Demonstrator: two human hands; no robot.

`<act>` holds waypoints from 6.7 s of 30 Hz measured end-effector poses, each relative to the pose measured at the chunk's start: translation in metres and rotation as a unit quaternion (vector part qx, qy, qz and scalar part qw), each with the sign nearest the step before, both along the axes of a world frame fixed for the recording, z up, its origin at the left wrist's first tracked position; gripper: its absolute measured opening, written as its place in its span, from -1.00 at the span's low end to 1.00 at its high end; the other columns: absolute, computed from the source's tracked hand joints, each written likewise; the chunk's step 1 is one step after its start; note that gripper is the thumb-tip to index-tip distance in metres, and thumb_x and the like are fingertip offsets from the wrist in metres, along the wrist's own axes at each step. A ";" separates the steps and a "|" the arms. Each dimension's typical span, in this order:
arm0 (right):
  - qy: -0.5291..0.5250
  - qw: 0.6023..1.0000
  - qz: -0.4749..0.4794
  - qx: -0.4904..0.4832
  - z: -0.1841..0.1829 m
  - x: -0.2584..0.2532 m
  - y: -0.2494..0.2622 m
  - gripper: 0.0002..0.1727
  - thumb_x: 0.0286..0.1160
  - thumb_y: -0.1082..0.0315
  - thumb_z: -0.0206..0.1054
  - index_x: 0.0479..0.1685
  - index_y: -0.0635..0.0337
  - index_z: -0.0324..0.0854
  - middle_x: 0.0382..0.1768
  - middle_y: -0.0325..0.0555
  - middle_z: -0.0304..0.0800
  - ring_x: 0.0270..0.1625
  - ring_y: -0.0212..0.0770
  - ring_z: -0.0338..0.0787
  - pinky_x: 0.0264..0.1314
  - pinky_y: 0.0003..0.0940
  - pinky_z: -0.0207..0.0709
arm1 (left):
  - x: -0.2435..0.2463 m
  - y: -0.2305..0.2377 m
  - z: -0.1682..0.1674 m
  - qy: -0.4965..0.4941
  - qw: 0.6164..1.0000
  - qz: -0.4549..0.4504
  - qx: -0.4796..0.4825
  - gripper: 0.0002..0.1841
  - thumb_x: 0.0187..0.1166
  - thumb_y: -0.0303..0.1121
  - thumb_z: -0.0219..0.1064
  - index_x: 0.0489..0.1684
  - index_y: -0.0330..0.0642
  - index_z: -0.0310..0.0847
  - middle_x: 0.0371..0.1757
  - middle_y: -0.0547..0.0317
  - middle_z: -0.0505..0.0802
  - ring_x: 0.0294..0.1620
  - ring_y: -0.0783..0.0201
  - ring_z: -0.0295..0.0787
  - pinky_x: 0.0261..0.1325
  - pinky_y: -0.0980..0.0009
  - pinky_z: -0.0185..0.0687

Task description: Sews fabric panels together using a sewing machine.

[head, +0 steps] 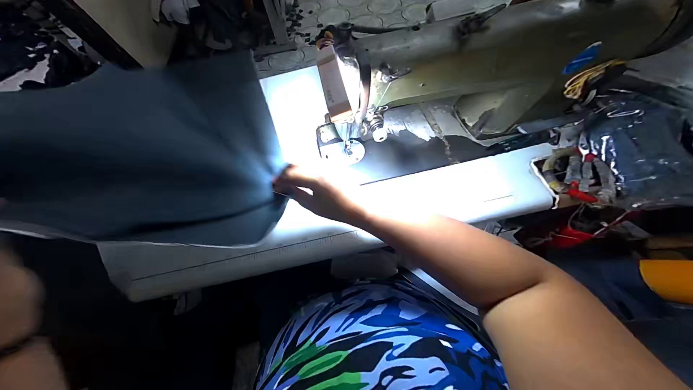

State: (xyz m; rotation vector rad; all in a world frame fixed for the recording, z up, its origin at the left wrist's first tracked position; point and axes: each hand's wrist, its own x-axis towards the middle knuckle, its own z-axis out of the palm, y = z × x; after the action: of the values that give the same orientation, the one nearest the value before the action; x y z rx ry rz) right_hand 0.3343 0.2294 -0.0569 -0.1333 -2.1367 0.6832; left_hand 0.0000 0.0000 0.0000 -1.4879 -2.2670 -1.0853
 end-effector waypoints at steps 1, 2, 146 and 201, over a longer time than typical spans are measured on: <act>-0.062 0.997 -0.031 0.025 -0.031 0.016 0.004 -0.85 0.52 0.51 0.32 -0.21 0.27 0.84 -0.17 0.01 0.87 -0.03 -0.10 0.86 0.09 -0.17 0.70 | 0.015 0.000 -0.030 -0.007 0.994 -0.108 0.016 -0.68 0.74 -0.53 0.14 0.28 -0.63 0.54 0.52 -0.26 0.62 0.47 0.27 0.64 0.50 0.38 0.57; -0.134 0.989 -0.047 0.030 -0.056 0.037 0.004 -0.80 0.58 0.48 0.27 -0.09 0.25 0.85 -0.02 0.01 0.89 0.11 -0.08 0.86 0.21 -0.13 0.69 | 0.028 -0.001 -0.059 -0.023 0.985 -0.171 -0.008 -0.66 0.72 -0.44 0.18 0.32 -0.48 0.60 0.68 -0.24 0.49 0.64 0.13 0.52 0.62 0.28 0.51; -0.233 0.970 -0.038 -0.062 -0.065 0.113 0.111 -0.57 0.40 0.58 0.11 -0.16 0.07 0.96 -0.04 -0.03 0.76 0.19 -0.12 0.62 0.35 -0.23 0.41 | 0.189 0.272 -0.112 0.087 0.875 -0.403 -0.252 -0.28 0.47 0.39 0.21 0.59 0.28 0.60 0.75 0.28 0.51 0.89 -0.03 0.10 0.67 -0.62 -0.52; -0.235 0.971 -0.037 -0.017 -0.063 0.111 0.109 -0.59 0.37 0.63 0.12 -0.23 0.13 0.94 -0.08 -0.01 0.82 0.14 -0.07 0.69 0.32 -0.20 0.49 | 0.185 0.273 -0.116 0.081 0.877 -0.432 -0.193 -0.54 0.73 -0.24 0.01 0.47 0.19 0.72 0.61 0.24 0.67 0.78 -0.01 0.35 0.66 -0.60 -0.28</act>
State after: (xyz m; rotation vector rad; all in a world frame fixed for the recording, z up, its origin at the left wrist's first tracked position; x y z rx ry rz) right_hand 0.4449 0.3387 -0.1194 -0.4290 -2.5540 0.6943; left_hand 0.1854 0.2733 -0.1165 -2.7806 -1.7446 -0.6089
